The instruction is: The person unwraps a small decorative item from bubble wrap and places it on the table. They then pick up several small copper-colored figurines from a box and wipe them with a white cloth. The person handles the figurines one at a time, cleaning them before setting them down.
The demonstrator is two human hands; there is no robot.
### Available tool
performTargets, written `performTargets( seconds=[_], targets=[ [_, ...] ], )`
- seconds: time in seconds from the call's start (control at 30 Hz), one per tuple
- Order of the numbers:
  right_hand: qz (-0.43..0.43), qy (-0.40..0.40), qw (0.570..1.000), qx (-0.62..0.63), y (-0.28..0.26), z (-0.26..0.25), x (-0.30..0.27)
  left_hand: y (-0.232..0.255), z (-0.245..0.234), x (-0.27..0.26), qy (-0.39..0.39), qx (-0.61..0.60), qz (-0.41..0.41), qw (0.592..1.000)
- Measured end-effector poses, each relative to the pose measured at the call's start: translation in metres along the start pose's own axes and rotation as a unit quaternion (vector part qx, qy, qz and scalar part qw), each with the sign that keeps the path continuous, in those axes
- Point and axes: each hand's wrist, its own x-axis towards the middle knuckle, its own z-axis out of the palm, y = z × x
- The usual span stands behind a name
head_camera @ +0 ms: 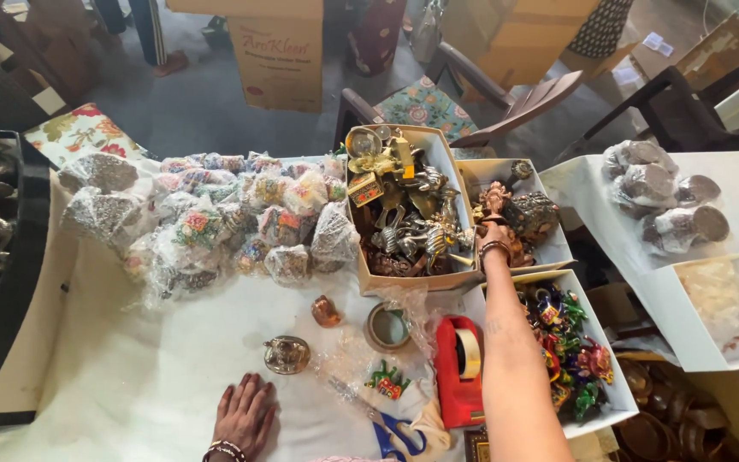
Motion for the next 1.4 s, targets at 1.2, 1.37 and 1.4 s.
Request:
performTargets(
  seconds=[1.2,1.37,1.4],
  targets=[
    [-0.260,-0.267,0.928,0.007,-0.201,-0.059,-0.404,0.014,-0.029,-0.006,0.057,-0.045,0.019,0.997],
    [-0.233,-0.179,0.956,0.003,-0.213,-0.020,-0.378,0.014,-0.026,-0.005,0.067,-0.041,0.019,0.997],
    [-0.247,-0.153,0.957,-0.014,-0.221,-0.017,-0.374,0.014,-0.026,-0.006,0.065,-0.041,0.018,0.997]
  ],
)
